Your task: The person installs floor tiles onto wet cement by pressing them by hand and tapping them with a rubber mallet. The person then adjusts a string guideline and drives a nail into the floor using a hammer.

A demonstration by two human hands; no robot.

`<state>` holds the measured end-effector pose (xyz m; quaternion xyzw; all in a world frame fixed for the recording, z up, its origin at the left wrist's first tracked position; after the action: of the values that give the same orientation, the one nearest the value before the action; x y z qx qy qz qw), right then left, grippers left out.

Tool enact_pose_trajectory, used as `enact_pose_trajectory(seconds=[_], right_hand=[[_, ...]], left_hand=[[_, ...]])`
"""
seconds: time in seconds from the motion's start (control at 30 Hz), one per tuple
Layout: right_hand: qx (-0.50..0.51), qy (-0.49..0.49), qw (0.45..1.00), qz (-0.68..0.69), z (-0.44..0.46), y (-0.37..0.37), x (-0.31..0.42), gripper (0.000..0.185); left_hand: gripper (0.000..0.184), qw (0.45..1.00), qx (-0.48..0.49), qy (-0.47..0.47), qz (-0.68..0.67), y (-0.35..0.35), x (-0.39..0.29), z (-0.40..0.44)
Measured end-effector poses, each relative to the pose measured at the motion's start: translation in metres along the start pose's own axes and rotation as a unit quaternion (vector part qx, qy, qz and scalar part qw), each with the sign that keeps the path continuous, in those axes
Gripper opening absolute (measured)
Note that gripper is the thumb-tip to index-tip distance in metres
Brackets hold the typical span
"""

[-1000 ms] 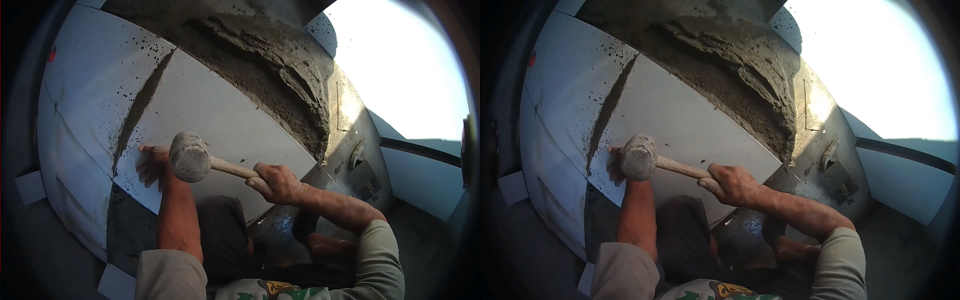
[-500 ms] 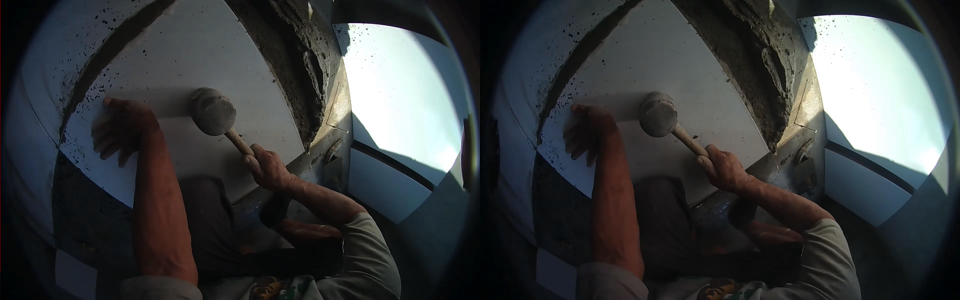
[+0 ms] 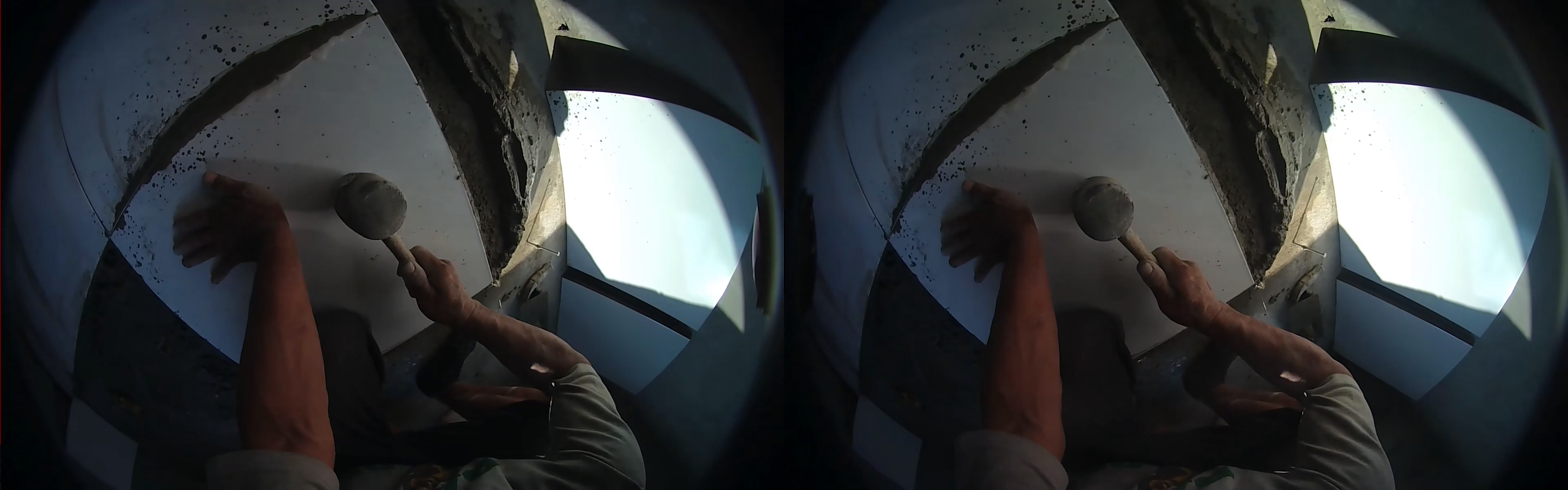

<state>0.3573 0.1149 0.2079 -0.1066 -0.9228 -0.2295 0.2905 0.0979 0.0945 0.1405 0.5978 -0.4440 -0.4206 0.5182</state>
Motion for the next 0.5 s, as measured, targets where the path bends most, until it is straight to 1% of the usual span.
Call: enact_pose_trajectory(seconds=[0.1, 0.17, 0.2, 0.23, 0.27, 0.3, 0.33, 0.37, 0.4, 0.43, 0.5], right_hand=[[-0.017, 0.032, 0.999, 0.027, 0.001, 0.017, 0.031, 0.049], [-0.049, 0.112, 0.99, 0.063, 0.0, 0.032, 0.061, 0.046], [-0.052, 0.119, 0.99, 0.064, 0.004, 0.035, 0.064, 0.046], [-0.086, 0.165, 0.982, 0.043, 0.008, 0.038, 0.068, 0.044], [-0.118, 0.212, 0.97, 0.022, 0.012, 0.041, 0.074, 0.041], [-0.121, 0.218, 0.968, 0.021, 0.027, 0.038, 0.072, 0.041], [-0.11, 0.093, 0.989, -0.031, 0.048, 0.03, 0.06, 0.039], [-0.099, -0.033, 0.991, -0.082, 0.058, 0.03, 0.057, 0.037], [-0.132, -0.014, 0.987, -0.095, 0.055, 0.034, 0.059, 0.037], [-0.136, -0.001, 0.986, -0.098, 0.063, 0.039, 0.064, 0.037], [-0.124, -0.035, 0.99, -0.056, 0.061, 0.032, 0.061, 0.039]], left_hand=[[0.087, 1.0, 0.0, 0.005, -0.008, -0.002, 0.0, 0.001], [0.086, 1.0, -0.011, 0.006, -0.014, -0.001, 0.0, 0.003], [0.086, 1.0, -0.001, 0.009, -0.01, 0.003, -0.001, 0.001], [0.086, 1.0, 0.009, 0.012, -0.007, 0.006, -0.002, 0.001], [0.086, 1.0, -0.002, 0.01, 0.0, -0.002, 0.001, 0.003], [0.086, 1.0, -0.005, 0.011, -0.005, -0.003, 0.001, 0.004], [0.086, 1.0, -0.003, 0.009, 0.007, -0.002, 0.001, 0.003], [0.086, 1.0, 0.0, 0.007, 0.018, -0.001, 0.0, 0.001], [0.086, 1.0, -0.002, 0.006, 0.01, -0.001, -0.004, -0.001], [0.086, 1.0, -0.008, 0.009, 0.004, -0.002, -0.008, 0.001], [0.086, 1.0, -0.01, -0.002, 0.02, 0.0, 0.001, -0.001]])
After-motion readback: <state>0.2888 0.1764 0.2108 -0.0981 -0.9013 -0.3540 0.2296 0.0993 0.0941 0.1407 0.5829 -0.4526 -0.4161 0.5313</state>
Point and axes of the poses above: each hand's wrist, its own z-axis towards the middle knuckle, its own y-axis out of the back of the hand, x = y × z, the point moved 2 cm from there along z, towards the middle knuckle, and after that the axes turned 9 degrees about -z, right-handed, at the moved point
